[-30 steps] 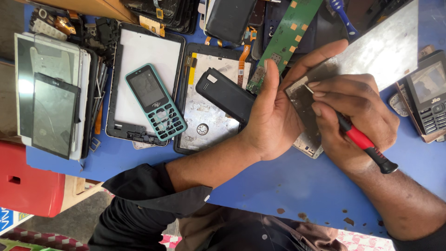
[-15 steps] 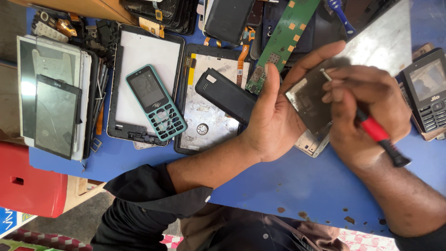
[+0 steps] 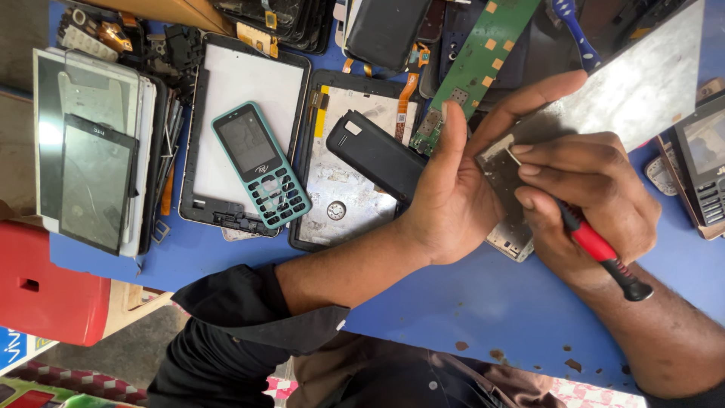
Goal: The person holds a phone midframe in one hand and uses a small metal pry tool to work around the edge of the phone's back cover, prying along the seam to separate the cover from the body. The workbench around them is covered with disassembled phones, screens, and boards.
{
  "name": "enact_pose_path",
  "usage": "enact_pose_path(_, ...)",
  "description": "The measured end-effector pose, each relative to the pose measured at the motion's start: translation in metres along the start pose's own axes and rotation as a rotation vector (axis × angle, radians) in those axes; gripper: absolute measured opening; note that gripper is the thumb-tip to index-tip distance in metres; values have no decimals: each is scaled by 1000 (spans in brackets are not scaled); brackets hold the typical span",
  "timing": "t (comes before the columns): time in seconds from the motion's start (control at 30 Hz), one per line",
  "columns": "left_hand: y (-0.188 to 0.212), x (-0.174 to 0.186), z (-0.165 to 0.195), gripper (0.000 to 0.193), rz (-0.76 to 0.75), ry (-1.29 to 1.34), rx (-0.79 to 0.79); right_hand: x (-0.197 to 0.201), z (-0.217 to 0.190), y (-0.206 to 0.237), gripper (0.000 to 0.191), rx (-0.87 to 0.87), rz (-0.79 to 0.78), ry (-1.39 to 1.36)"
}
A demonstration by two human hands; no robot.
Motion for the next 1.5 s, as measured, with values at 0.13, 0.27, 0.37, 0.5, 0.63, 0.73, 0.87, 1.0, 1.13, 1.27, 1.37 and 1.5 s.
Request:
enact_pose_path(0.13, -1, -2, 0, 87, -2, -6, 2, 1, -4, -4, 17, -40, 24, -10)
enact_pose_path(0.27, -1, -2, 1, 87, -2, -15, -6, 0, -5, -8, 18, 30, -34, -60)
enact_pose_path(0.37, 0, -1, 1, 88, 4, -23, 0, 0, -6, -9, 21, 68, -58, -78)
enact_pose_path(0.5, 2, 2, -2, 86, -34, -51, -47, -1, -7, -6, 20, -18, -3, -23)
enact_pose_path(0.63, 4, 5, -1, 87, -52, -130, -87, -3, -4, -8, 22, 27, -35, -49)
enact_pose_path(0.73, 3, 6, -1, 86, -6, -39, -34, -4, -4, -9, 23, 64, -83, -107)
enact_pose_path(0.87, 1, 7, -1, 85, 18, -8, -5, -1, -6, -8, 25, 16, -97, -92)
enact_pose_path(1.0, 3, 9, -2, 86, 6, -34, -28, -2, -4, -8, 24, -5, -51, -146)
enact_pose_path(1.13, 7, 10, -3, 83, -24, -21, -49, -4, -1, -7, 19, -10, -3, -169)
enact_pose_path(1.27, 7, 12, -3, 83, -7, -7, -27, -4, 0, -4, 20, 55, -78, -174)
enact_pose_path(1.37, 8, 13, -3, 81, -52, 22, -31, -7, 3, -1, 27, 55, -5, -183)
enact_pose_path(1.5, 10, 13, -2, 82, -29, -22, -49, -8, 2, 1, 34, 43, 4, -171)
Point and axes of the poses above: each hand's wrist, its own y-axis away from the middle knuckle, its own x-axis out of the back of the hand, z = x × y, the point moved 1 cm from there along -y, towards the middle knuckle
